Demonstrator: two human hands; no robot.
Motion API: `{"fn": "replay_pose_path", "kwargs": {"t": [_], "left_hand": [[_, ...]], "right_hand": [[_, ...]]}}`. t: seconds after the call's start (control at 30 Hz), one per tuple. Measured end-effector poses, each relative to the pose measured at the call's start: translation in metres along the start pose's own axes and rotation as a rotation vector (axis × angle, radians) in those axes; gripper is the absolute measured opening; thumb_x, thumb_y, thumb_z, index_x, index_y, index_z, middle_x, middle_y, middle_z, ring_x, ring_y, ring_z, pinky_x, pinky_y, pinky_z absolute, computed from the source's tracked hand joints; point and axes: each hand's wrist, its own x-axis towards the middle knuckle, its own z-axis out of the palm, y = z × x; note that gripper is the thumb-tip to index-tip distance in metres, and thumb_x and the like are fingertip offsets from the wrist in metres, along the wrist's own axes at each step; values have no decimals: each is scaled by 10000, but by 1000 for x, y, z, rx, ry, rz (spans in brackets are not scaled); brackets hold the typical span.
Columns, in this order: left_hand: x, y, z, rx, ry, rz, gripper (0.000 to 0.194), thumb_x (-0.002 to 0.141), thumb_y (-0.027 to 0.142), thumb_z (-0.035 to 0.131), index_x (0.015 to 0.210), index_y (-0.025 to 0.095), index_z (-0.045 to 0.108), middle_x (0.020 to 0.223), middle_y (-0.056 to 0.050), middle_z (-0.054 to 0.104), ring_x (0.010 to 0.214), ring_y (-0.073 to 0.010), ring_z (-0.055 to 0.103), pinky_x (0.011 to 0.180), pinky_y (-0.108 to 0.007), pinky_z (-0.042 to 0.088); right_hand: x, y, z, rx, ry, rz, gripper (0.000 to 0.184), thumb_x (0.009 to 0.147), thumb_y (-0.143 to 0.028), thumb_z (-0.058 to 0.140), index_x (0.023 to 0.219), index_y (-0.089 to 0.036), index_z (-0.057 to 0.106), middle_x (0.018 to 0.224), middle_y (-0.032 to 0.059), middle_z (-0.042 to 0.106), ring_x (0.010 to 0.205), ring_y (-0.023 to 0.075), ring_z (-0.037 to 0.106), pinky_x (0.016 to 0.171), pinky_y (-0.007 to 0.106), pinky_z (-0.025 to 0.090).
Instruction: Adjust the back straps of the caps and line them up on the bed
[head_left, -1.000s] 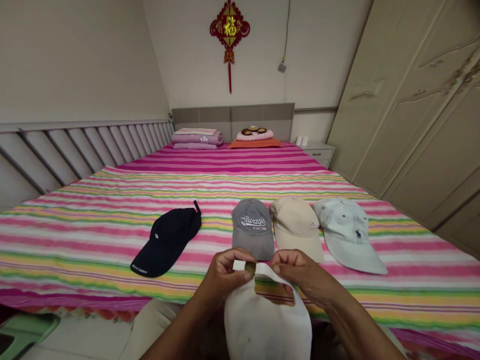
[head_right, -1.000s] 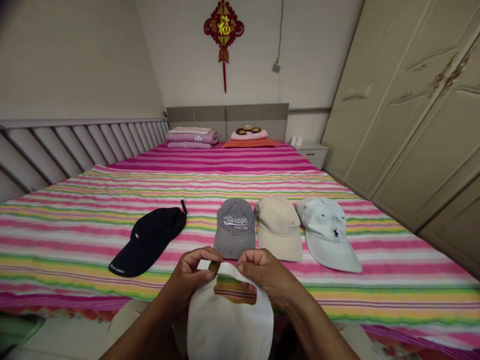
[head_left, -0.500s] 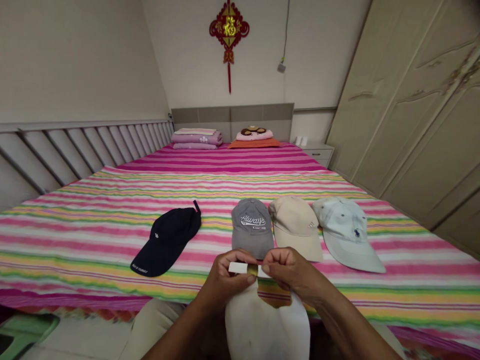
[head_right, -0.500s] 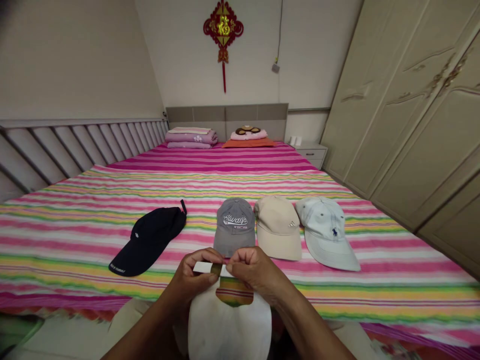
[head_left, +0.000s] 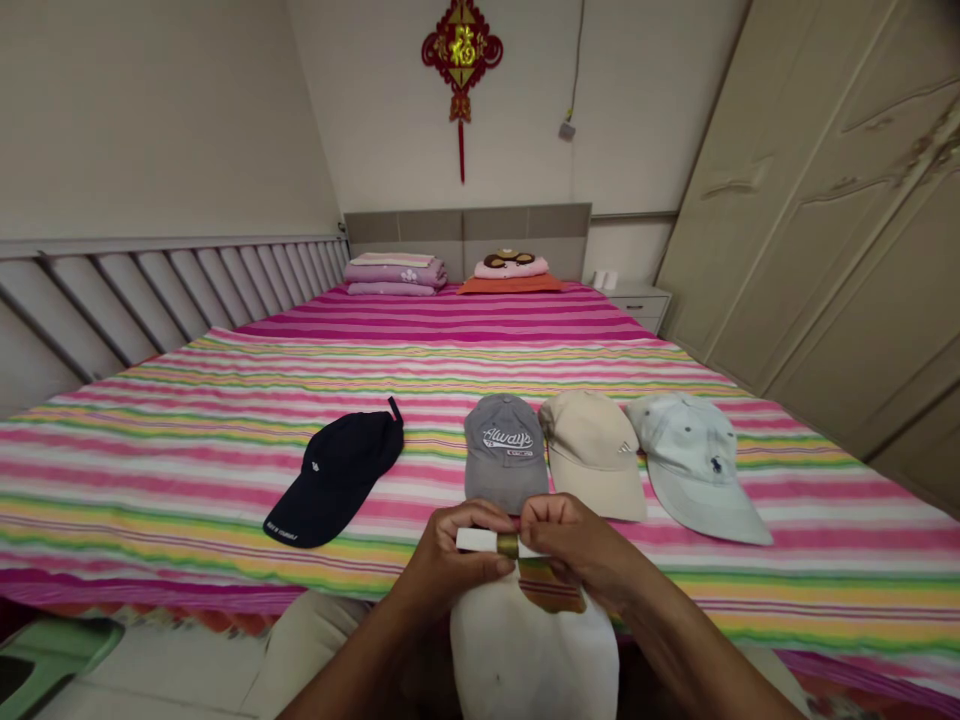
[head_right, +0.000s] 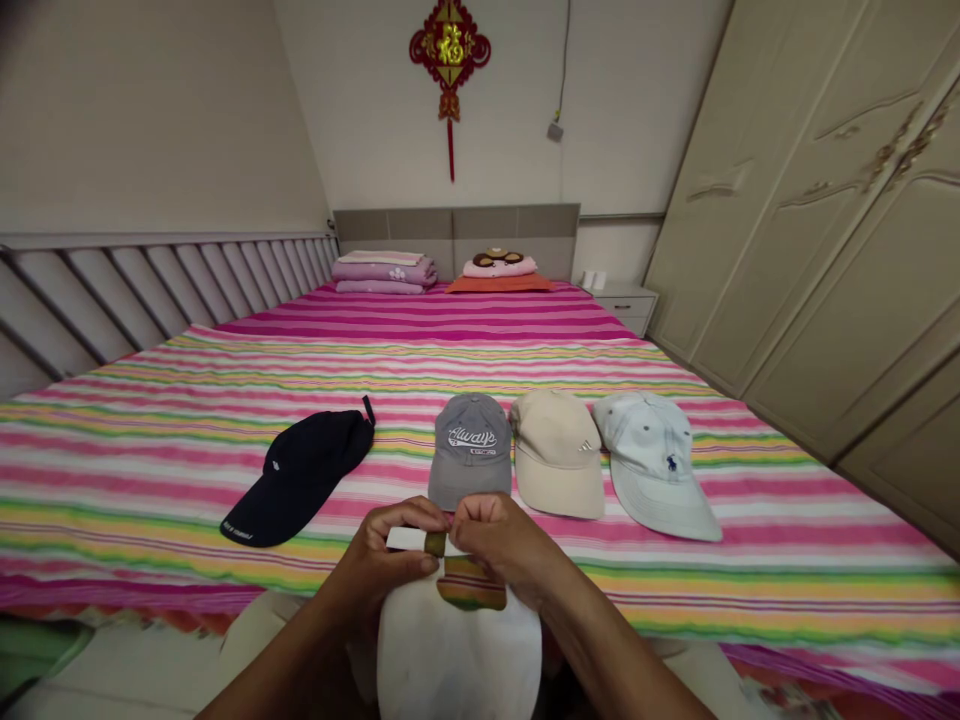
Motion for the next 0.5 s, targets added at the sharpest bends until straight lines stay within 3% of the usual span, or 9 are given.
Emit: {"fn": "replay_pose_path", "kwargs": {"t": [0.1, 0.23, 0.33, 0.43, 0.5], "left_hand": [[-2, 2, -2, -106, -36, -109, 297, 517, 242, 769, 797, 179, 696, 843, -59, 627, 800, -183, 563, 724, -286, 416], [0, 11, -4, -360, -33, -360, 392, 641, 437, 660, 911, 155, 673, 853, -95, 648, 760, -184, 589, 632, -263, 441], [5, 15, -7, -323, -82, -529, 323, 679, 398, 640, 833, 117, 684, 724, -80, 647, 591, -130, 574, 510, -209, 405], [7, 13, -11, -287, -169, -620, 232, 602, 299, 719, 719, 103, 681, 574, -21, 603, 438, -59, 482, 432, -170, 334], [7, 10, -13, -323, -186, -640, 223, 537, 249, 757, 682, 103, 672, 542, -5, 591, 433, -57, 478, 443, -172, 341]], "right_hand": [[-2, -2, 0, -45, 24, -25, 171, 633, -258, 568, 546, -173, 448, 397, -104, 326, 324, 17, 211, 334, 182, 120], [-4, -5, -2, -35, 30, -12, 193, 635, -272, 589, 542, -169, 455, 385, -100, 330, 332, 20, 209, 338, 182, 124], [-5, -6, -3, -21, 21, 1, 217, 641, -295, 620, 550, -159, 477, 393, -98, 333, 339, 20, 206, 339, 181, 123], [-4, -4, -6, 6, 0, 4, 282, 681, -373, 618, 558, -147, 502, 410, -87, 356, 344, 23, 219, 341, 181, 138], [-4, -3, -9, 32, -42, -3, 336, 719, -441, 578, 583, -136, 539, 416, -66, 409, 339, 29, 248, 345, 185, 161]]}}
